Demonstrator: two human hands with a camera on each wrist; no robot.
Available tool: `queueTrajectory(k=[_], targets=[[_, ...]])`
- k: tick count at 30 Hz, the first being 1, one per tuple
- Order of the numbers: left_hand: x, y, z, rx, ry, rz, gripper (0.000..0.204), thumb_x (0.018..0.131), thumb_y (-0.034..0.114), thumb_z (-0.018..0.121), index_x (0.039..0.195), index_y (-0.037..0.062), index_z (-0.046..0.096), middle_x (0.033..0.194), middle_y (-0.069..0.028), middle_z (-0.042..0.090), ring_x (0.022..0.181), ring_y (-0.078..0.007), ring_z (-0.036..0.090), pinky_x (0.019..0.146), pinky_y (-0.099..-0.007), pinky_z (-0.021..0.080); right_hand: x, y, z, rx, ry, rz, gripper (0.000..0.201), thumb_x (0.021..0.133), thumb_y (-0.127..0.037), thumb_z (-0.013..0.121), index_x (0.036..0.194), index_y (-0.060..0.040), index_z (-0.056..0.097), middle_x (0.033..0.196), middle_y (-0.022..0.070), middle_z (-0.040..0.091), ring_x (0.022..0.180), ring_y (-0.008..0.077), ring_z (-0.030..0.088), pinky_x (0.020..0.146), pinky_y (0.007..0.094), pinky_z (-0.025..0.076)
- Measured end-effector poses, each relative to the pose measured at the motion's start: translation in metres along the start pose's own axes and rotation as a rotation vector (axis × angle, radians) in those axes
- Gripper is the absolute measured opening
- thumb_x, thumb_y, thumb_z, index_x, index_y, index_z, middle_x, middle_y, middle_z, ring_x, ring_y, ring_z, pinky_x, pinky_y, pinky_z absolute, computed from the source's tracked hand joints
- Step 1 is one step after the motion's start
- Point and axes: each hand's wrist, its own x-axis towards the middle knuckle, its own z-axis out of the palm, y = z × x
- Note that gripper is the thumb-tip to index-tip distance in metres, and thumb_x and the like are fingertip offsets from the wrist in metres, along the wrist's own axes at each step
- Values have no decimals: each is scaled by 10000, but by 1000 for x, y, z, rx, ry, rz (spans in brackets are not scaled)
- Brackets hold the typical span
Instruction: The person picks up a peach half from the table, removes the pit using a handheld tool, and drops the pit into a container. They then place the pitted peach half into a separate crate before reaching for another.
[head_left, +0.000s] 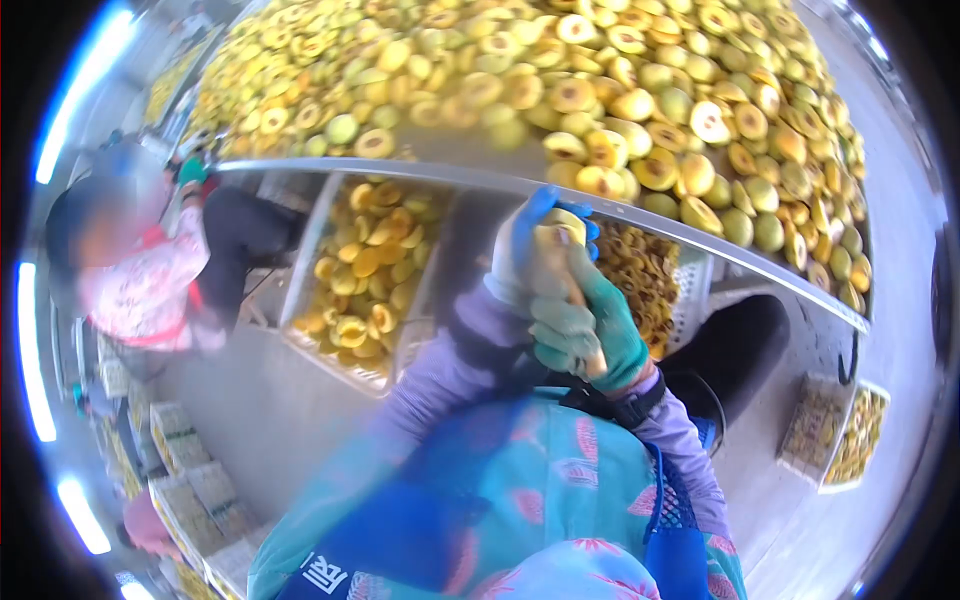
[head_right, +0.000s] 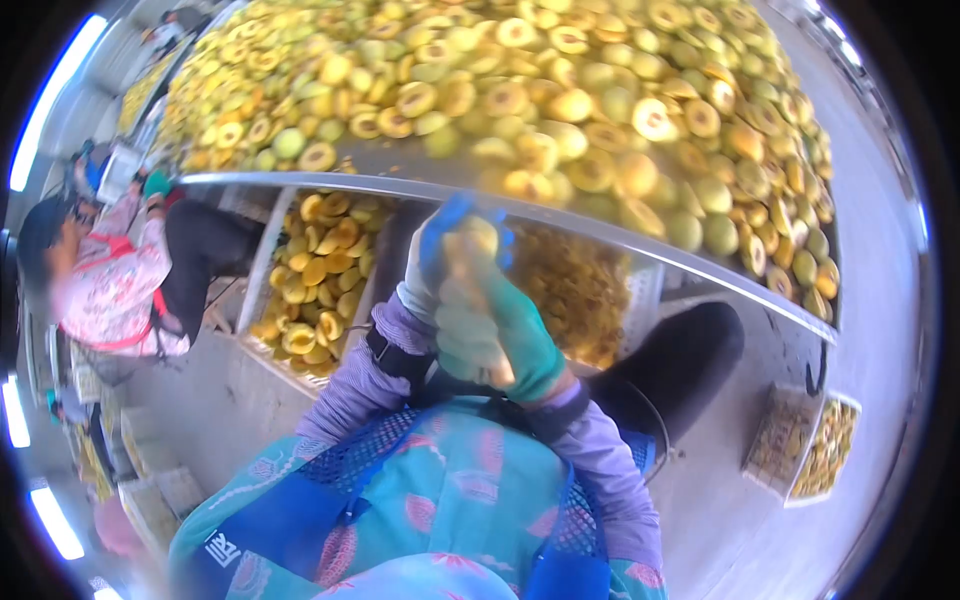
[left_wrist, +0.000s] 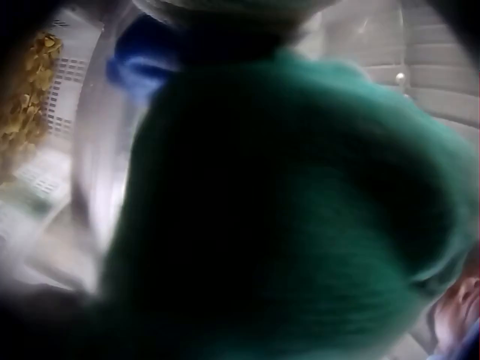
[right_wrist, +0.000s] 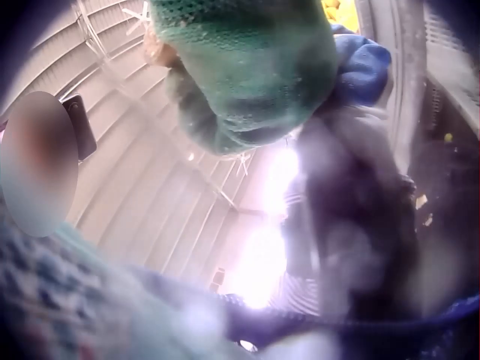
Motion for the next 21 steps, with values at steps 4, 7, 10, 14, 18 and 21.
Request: queueTrajectory(k=[4,7,10,14,18,21], targets=[[-34,63,-87,1075,173,164,407,739,122,726,1099,-5,585,913,-121,649,775,-263,634,717,-335,508,-16,-9,1,-26,238,-166,451,968,-537,342,837,-128,480,543,-68,367,379,69,335,383,236,266],[-21,43,-181,1370,442,-405,521,755,493,678,1043,58,663,1048,-133,632,1004,-321,582,853,-425,453,-24,-30,-129,19,1044,-357,384,919,-503,501,820,-132,509,576,-41,415,461,81,423,426,245,322],[59,43,-219,1672,580,-281,565,790,567,580,1042,68,661,1060,-193,632,1054,-330,558,928,-402,406,-18,-20,-111,-104,653,-121,327,935,-461,492,828,-152,495,668,-10,437,536,101,445,474,266,365],[129,11,-240,1557,98,-542,463,791,445,621,1113,114,583,972,-163,650,904,-332,612,848,-389,464,11,-13,-45,-589,921,-235,419,919,-541,475,830,-132,495,567,-11,442,391,124,399,371,251,360],[125,37,-189,1481,-171,-311,408,772,269,598,1129,72,616,1093,-122,648,1054,-286,588,893,-356,462,26,-6,-9,-1043,886,-428,352,959,-428,472,927,-84,537,559,0,461,382,128,414,362,256,353],[79,29,-146,470,59,-112,321,760,126,609,1069,46,641,1006,-140,649,968,-323,598,840,-383,496,57,-5,-22,-1877,704,-1065,177,953,-231,514,1002,-69,566,658,69,560,494,221,530,434,320,409]])
